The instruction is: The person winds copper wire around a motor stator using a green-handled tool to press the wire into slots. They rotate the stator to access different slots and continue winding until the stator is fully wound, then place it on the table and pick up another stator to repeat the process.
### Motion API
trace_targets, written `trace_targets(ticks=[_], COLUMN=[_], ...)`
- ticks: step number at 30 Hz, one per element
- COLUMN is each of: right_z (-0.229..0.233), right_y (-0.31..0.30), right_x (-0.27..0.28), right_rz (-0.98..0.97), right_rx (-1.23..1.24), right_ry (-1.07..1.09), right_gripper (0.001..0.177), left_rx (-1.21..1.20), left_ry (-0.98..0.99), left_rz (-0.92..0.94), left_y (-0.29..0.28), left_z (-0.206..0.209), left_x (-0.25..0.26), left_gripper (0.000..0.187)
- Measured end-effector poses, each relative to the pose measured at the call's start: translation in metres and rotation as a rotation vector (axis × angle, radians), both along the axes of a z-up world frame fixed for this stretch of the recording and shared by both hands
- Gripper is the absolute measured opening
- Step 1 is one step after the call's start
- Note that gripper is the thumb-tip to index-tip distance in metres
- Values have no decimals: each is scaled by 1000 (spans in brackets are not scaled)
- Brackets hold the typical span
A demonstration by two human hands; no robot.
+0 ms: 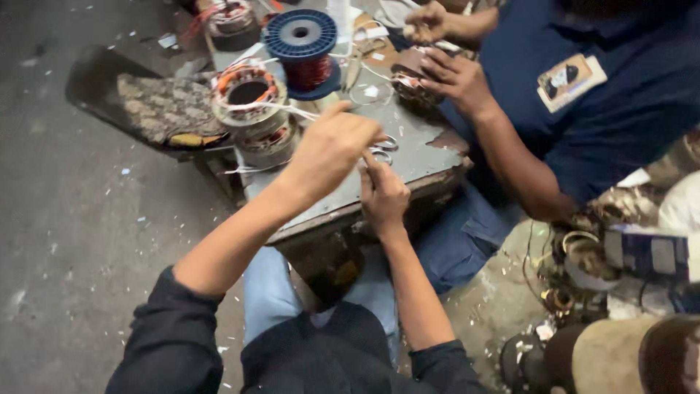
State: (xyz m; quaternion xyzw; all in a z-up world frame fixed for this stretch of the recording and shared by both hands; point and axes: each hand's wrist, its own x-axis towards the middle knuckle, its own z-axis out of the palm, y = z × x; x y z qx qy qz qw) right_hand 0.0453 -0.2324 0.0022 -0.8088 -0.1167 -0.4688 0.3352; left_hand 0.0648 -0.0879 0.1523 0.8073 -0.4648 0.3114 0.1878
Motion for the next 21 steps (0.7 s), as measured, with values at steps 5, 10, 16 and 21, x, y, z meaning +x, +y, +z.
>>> trace_targets(ticks=[5, 10, 16, 21], right_z=[19, 63, 7, -2], right_y=[24, 65, 6, 13], right_x=[-7, -23, -4, 9], right_rz=[-481, -648, -7, -101], right_rx=[-486, 266, -7, 180], right_ry=[207, 56, 217, 509], right_gripper=[14, 20, 32, 27], left_rx=[6, 104, 53, -227], left_ry=[-96, -333, -245, -229], left_rz=[-205, -232, -192, 47], left_y=[-31, -17, 78, 180], left_z=[1, 5, 22, 35], left_x=[-33, -78, -90, -47], left_gripper=[14, 17, 19, 14])
